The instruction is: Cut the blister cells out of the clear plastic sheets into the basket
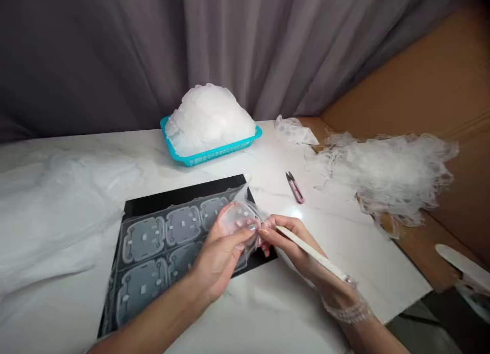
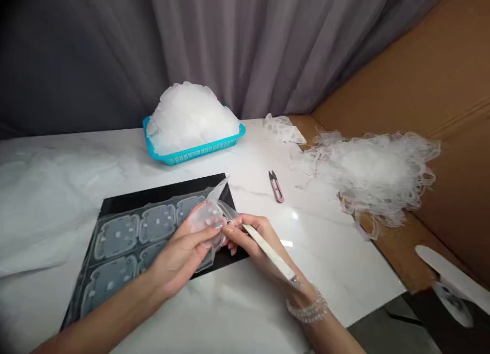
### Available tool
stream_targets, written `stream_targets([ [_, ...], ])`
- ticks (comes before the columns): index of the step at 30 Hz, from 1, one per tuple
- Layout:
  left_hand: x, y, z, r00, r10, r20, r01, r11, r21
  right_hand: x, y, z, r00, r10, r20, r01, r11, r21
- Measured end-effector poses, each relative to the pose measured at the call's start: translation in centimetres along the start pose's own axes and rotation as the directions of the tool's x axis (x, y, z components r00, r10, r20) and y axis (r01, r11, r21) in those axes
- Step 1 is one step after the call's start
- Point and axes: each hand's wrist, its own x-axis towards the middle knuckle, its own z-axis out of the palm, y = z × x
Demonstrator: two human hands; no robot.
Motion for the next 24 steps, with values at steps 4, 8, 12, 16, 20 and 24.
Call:
stream_targets([
  [4,0.1,0.1,0.1,1.000,-0.024,0.018,0.024,0.999,-0.026,-0.1,0.2,0.0,0.999,-0.015,0.033,0.016,1.000,-0.021],
  [8,-0.1,0.8,0.5,1.000,-0.027,-0.014,0.025,0.992,-0.127,-0.1,0.9,-0.7,0.999,0.040,0.018,-0.040,0.999,0.005],
  [12,0.1,1.4,0.3,0.997,-0.068,0.037,0.074,0.974,-0.216,0.1,1.8,-1.7,0.987,0.038,-0.156,-0.098,0.913,-0.396],
  [16,0.9,0.9,-0.5,0.993,-0.109,0.055,0.120,0.958,-0.260,0.1,2.6,-1.9,0.976,-0.046,-0.214,-0.110,0.742,-0.662],
  [20,1.4,0.5,-0.8,0.994,-0.104,-0.044,0.084,0.942,-0.324,-0.1,2.2,-1.3,0.983,-0.018,-0.181,-0.105,0.757,-0.645],
  [24,1.5,0.9,0.0,0.991,-0.103,-0.085,0.068,0.937,-0.342,-0.3,0.6,-0.7,0.993,0.061,-0.099,-0.099,0.891,-0.443],
])
